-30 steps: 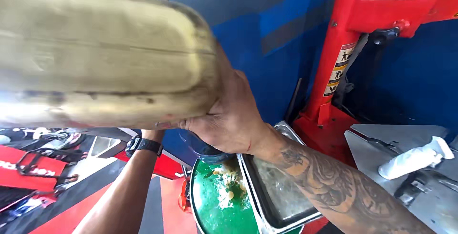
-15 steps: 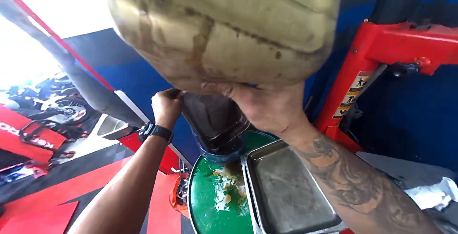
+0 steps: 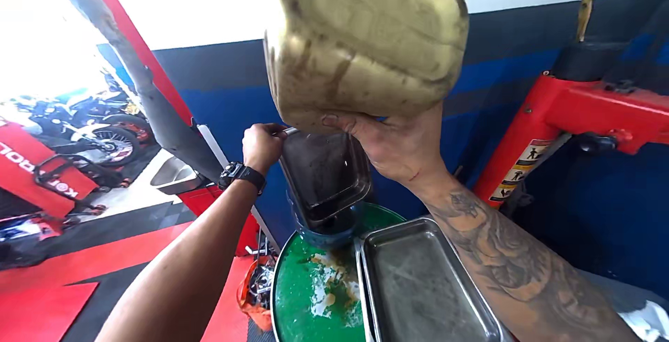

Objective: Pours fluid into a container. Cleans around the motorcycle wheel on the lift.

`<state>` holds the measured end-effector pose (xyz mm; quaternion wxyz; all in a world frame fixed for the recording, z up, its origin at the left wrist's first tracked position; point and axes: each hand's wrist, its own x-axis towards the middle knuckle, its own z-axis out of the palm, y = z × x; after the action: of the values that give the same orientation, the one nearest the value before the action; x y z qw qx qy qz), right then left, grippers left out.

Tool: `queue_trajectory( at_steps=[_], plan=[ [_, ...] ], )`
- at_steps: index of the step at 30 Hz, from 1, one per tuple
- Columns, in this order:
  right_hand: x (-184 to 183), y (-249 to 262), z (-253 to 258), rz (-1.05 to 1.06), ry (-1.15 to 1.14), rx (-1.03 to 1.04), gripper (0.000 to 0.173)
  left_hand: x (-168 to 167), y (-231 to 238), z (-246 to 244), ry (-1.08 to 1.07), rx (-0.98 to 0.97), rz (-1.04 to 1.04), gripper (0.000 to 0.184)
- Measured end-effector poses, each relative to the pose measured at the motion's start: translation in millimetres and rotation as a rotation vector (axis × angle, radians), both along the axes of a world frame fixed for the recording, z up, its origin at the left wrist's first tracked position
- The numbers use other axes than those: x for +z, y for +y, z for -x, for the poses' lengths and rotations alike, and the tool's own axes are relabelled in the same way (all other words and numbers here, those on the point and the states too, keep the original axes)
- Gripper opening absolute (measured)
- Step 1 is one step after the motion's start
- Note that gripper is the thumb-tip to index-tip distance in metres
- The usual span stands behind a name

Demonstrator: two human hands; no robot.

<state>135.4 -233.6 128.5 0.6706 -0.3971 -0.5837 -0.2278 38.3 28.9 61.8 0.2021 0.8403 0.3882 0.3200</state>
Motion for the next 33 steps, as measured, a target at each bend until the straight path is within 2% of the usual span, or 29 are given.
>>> queue_trajectory(
  at_steps=[4, 12, 19, 25, 29, 33],
  plan=[
    [5, 2, -15, 0.001, -0.060, -0.155, 0.074, -1, 5, 0, 0.000, -0.008, 0.032, 0.017],
    [17, -13, -32, -0.013, -0.111, -0.250, 0.084, -3, 10, 4, 0.001, -0.026, 0.028, 0.019],
    [29, -18, -23, -0.015, -0.182, -0.119, 0.083, 3, 10, 18, -0.029, -0.066, 0.015, 0.018],
    [38, -18, -9, 0.072, -0.357, -0.188, 0.073, 7, 16, 25, -0.032, -0.074, 0.005, 0.018],
    [40, -23, -6, 0.136, -0.350, -0.226, 0.075, 7, 16, 28, -0.033, -0.084, 0.012, 0.019],
    [41, -26, -6, 0.090, -0.309, -0.176, 0.078, 4, 17, 31, -0.046, -0.090, 0.023, 0.018]
  ],
)
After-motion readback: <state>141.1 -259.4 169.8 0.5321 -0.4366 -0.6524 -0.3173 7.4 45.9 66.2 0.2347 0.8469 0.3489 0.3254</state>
